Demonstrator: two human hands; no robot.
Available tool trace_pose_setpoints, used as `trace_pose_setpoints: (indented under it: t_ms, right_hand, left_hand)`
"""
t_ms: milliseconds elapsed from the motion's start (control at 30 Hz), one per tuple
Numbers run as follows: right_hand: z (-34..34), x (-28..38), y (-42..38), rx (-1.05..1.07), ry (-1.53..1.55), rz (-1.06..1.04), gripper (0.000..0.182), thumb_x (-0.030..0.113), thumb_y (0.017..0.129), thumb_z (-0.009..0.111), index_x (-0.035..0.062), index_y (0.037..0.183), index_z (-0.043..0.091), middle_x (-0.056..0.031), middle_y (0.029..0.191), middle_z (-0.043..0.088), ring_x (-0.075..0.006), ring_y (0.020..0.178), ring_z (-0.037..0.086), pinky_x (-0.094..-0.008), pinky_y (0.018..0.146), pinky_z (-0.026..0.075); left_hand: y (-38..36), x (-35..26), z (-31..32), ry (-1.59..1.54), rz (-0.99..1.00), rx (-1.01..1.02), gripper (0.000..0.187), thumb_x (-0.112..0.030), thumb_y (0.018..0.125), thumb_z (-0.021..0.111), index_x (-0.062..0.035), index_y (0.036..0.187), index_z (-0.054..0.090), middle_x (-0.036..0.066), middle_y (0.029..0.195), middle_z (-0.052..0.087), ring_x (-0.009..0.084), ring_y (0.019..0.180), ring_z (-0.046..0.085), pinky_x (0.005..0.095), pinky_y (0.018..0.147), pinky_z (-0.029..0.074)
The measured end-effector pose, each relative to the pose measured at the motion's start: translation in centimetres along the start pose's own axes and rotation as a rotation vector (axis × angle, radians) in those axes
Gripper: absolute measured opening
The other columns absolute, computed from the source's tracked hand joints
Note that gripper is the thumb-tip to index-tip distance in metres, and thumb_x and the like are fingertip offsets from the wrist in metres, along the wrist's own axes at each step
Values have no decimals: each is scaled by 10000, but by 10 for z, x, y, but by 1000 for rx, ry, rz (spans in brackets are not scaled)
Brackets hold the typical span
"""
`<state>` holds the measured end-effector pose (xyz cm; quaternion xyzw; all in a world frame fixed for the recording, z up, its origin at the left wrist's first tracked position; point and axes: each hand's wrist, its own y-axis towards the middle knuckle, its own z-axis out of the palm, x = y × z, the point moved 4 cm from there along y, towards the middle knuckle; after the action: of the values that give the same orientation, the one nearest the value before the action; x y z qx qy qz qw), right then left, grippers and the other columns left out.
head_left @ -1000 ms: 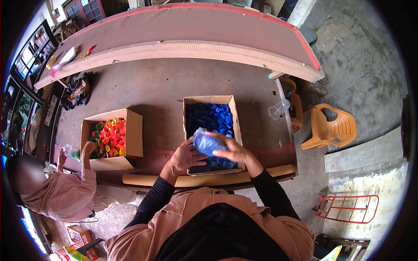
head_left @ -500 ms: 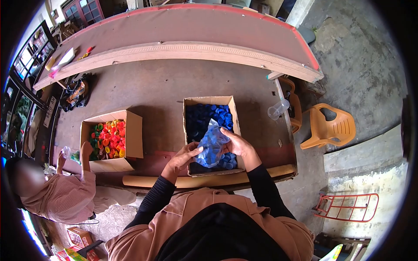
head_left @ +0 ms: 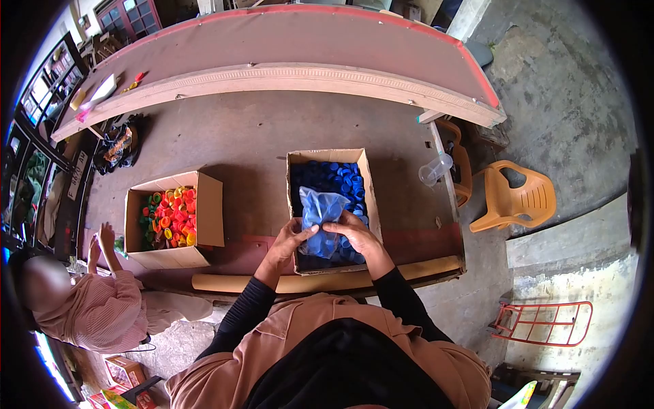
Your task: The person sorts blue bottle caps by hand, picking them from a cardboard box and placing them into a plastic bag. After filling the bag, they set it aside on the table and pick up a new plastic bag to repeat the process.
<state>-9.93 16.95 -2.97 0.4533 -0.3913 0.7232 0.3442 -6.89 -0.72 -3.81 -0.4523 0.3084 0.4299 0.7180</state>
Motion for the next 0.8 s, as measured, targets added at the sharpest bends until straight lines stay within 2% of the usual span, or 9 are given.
trace_pose_setpoints:
  t_ms: [233, 400, 433, 567, 600, 633, 700, 733, 800]
  right_hand:
    - [7, 7, 12, 29, -203, -140, 703, 295, 822, 775, -16, 1347, 426, -128, 1285, 526, -198, 1169, 525, -328, 1005, 410]
    - [20, 7, 25, 146, -126, -1, 997, 485, 677, 851, -48, 1362, 363, -165, 1267, 500, -261, 1214, 483, -361, 1016, 412]
    - [26, 11, 23, 143, -269, -127, 1053, 523, 622, 868, -48, 1356, 375, -165, 1280, 496, -249, 1187, 504, -353, 1008, 420]
    - [29, 25, 22, 221, -254, -84, 860, 366, 661, 877, -15, 1312, 465, -103, 1219, 564, -205, 1126, 538, -330, 983, 427]
    - [26, 35, 22, 270, -238, -71, 811, 327, 671, 875, -7, 1300, 486, -89, 1200, 581, -197, 1112, 545, -325, 975, 430]
    - [23, 52, 14, 294, -244, 19, 691, 234, 680, 853, 13, 1255, 541, -55, 1127, 624, -170, 1059, 567, -312, 933, 447]
    - [15, 62, 12, 527, -306, 13, 665, 238, 673, 859, 8, 1223, 565, -57, 1089, 643, -153, 1008, 580, -304, 892, 465]
    - [18, 75, 11, 606, -541, -26, 655, 237, 664, 864, 1, 1207, 583, -82, 1067, 668, -151, 988, 606, -309, 853, 486]
    - [33, 86, 10, 743, -748, 99, 665, 255, 665, 862, -1, 1213, 586, -113, 1076, 677, -179, 988, 628, -318, 838, 495]
  left_hand:
    - [-3, -12, -7, 114, 133, 15, 645, -280, 790, 804, 40, 1250, 485, 102, 1071, 608, 182, 951, 602, 304, 866, 493]
    - [-6, -27, -11, -136, 105, -62, 622, -239, 816, 775, -5, 1300, 462, 93, 1194, 570, 191, 1096, 553, 364, 950, 460]
    - [-4, -24, -15, -219, 114, -107, 618, -227, 826, 765, -4, 1310, 453, 95, 1217, 564, 195, 1116, 546, 371, 961, 454]
    - [-12, -32, -22, -79, 254, 90, 669, -142, 832, 742, -12, 1381, 382, 115, 1295, 528, 249, 1202, 516, 402, 1041, 395]
    - [-17, -29, -31, -204, 172, 199, 751, -207, 784, 790, 3, 1379, 382, 130, 1318, 522, 281, 1251, 487, 435, 1081, 359]
    - [-33, -47, -21, -174, 240, 331, 868, -547, 808, 702, 26, 1376, 381, 164, 1340, 516, 319, 1254, 496, 485, 1089, 350]
    - [-36, -44, -28, -534, -65, 465, 1106, -851, 741, 444, 32, 1400, 355, 194, 1366, 496, 352, 1233, 516, 532, 1076, 354]
    - [-30, -37, -33, -592, -171, 344, 1238, -946, 652, 286, 23, 1422, 339, 214, 1373, 486, 364, 1207, 538, 559, 1060, 363]
    - [-37, -37, -25, -477, -243, 471, 1209, -921, 679, 335, 35, 1419, 345, 199, 1385, 471, 330, 1250, 500, 511, 1067, 373]
